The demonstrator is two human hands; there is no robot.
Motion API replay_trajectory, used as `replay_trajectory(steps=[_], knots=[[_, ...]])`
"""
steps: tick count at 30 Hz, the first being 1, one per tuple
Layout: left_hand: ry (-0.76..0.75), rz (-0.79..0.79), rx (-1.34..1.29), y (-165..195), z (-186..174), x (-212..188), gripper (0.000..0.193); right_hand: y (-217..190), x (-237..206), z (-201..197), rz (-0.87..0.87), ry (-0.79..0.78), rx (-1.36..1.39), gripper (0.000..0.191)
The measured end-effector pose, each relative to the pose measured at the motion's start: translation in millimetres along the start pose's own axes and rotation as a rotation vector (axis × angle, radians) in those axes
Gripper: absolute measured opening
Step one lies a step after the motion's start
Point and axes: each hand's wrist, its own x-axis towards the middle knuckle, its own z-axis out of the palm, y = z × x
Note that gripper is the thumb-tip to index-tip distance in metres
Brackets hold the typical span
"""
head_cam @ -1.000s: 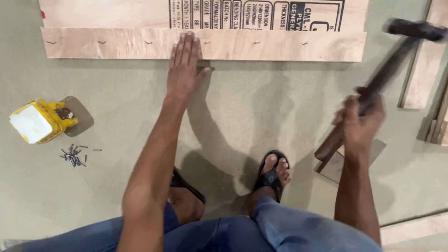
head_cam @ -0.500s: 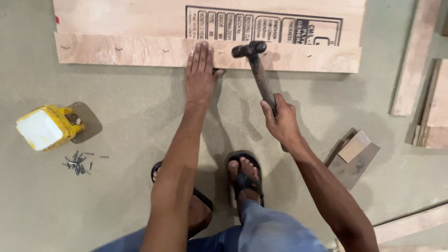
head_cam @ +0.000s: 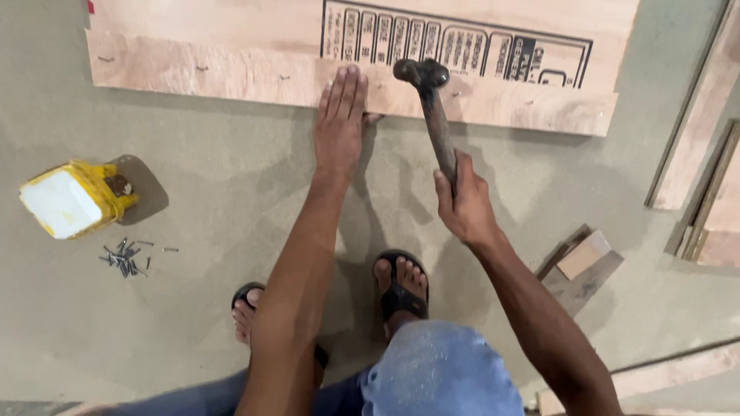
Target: The person applies glue to a thin wooden strip and attaches it to a larger plywood sheet. They then use a hammer to drive nails into the wood to secure the pieces together.
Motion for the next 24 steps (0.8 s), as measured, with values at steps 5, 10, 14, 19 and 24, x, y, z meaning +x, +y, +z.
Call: replay_trajectory(steps=[5, 10, 14, 19, 24], knots=[[0.032, 0.017, -0.068, -1.0, -0.3, 0.3, 0.074, -27.3, -12.4, -22.2, 0.035, 0.053, -0.071, 0.04], [0.1, 0.046, -0.067, -2.7, 9.6, -1.5, 0.075, -34.1, -29.7, -19.4, -0.221, 0.285, -0.059, 0.018], [0.025, -0.016, -0.079, -1.4, 11.7, -5.2, 0.077, -12.3, 8.0, 14.7, -0.007, -0.059, -0.364, 0.026], [0.02, -0.011, -0.059, 0.0, 10.1, -2.9, 0.079, -8.8, -14.0, -10.7, 0.007, 0.085, -0.147, 0.026], [0.012, -0.026, -0.105, 0.5, 9.5, 0.2, 0.083, -22.4, -33.0, -10.7, -0.417, 0.4, 0.082, 0.018]])
